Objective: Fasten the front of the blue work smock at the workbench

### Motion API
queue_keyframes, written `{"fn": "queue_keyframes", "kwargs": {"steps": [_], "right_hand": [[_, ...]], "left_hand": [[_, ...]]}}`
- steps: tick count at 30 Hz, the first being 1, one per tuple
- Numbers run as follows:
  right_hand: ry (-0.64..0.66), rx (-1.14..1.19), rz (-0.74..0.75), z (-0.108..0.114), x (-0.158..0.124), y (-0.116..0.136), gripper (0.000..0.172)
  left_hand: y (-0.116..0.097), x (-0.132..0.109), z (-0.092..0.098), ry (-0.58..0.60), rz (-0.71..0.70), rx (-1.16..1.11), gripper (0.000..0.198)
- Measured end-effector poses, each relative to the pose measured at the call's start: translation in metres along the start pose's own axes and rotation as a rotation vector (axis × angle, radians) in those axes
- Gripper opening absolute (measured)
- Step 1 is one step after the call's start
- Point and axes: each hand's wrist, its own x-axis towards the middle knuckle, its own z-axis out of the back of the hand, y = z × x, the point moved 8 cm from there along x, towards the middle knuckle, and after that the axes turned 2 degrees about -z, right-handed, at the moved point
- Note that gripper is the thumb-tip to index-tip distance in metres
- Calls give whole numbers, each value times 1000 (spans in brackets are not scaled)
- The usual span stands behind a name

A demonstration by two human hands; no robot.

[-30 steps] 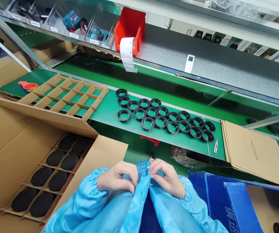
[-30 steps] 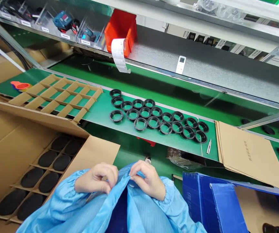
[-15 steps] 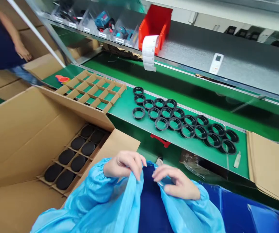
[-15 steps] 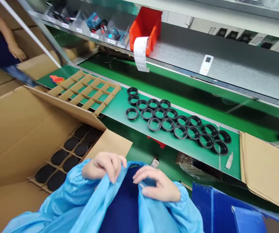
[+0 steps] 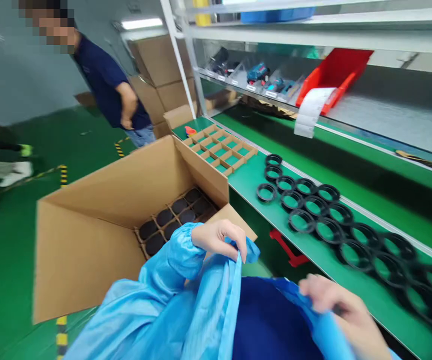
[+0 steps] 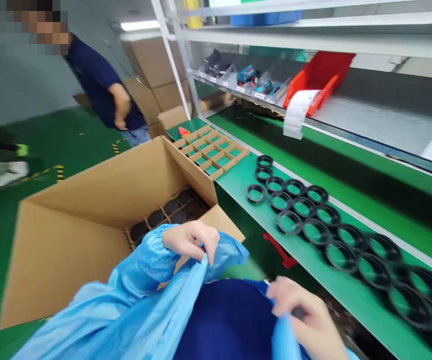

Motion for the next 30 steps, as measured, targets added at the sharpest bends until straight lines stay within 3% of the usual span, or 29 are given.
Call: {"fn": "queue_keyframes", "kwargs": {"steps": [2,4,7,13,19,23,25,30], "right_hand": [[144,-52,-53,-26,17,12,20],[211,-66,-56,-41,29,18,23],[204,-42,-50,-43,33,15,23],[150,1,-101,-28,19,-4,29],[34,0,-121,-10,23,-11,34],[122,-85,-126,-18,18,-17,35],[91,-111,-130,-14,10,-21,32],[-25,-26,-95,1,-16,-23,28]], "left_hand": [[20,19,-31,81,7,-17,29],[36,32,-52,89,-3,-72,31],[49,36,-68,74,-12,-146,32],[61,31,-86,78,23,-135,32],[80,54,-95,-68,25,-138,38],[84,67,-107,66,48,-226,32],[90,67,-109,108,74,-241,28],[104,66,-106,85,139,-317,21]]}}
